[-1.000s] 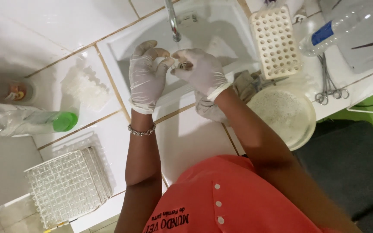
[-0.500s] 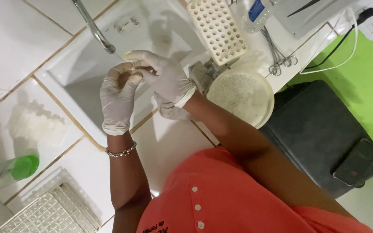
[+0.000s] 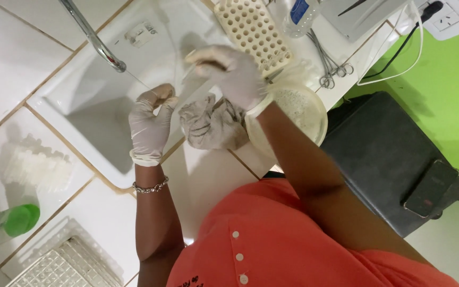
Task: The person repeatedly washes small test tubes under running water in a sink, then places them into a test tube rack. The process is repeated for multiple tubes throughout the clip.
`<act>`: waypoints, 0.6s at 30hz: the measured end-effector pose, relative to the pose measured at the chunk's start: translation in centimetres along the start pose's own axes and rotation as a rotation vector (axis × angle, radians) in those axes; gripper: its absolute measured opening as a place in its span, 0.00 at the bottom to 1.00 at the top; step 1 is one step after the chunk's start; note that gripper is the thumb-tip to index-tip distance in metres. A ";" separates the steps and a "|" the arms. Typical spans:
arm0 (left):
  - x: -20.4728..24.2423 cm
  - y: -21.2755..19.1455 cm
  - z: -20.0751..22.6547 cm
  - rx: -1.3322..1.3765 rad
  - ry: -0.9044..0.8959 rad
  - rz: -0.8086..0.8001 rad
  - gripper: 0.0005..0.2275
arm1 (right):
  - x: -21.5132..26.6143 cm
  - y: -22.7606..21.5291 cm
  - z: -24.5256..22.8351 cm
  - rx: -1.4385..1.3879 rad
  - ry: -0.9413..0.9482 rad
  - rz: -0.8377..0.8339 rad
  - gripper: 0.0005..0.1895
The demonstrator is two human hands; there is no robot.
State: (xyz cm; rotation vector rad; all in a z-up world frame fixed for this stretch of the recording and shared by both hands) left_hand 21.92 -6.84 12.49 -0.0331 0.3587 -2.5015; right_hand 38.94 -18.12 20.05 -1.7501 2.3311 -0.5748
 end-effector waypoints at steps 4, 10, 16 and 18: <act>0.5 -2.4 -2.1 -0.048 -0.060 0.093 0.10 | 3.6 -9.6 1.4 0.290 -0.242 0.367 0.08; 1.2 -4.2 -5.0 0.098 -0.026 0.146 0.11 | 7.8 -18.0 11.9 0.382 0.124 0.556 0.09; 1.6 -4.4 -4.7 0.092 -0.064 0.135 0.11 | 7.9 -17.3 17.8 0.292 0.374 0.514 0.11; 1.7 -4.5 -4.8 0.096 -0.081 0.140 0.12 | 7.7 -17.3 18.4 0.287 0.404 0.513 0.12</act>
Point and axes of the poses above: each hand's wrist, its own x-axis away from the middle knuckle, its own y-axis out of the palm, z = x × y, the point moved 10 cm from there along -x, towards the middle knuckle, and after that the axes turned 13 degrees about -z, right-handed, at the moved point
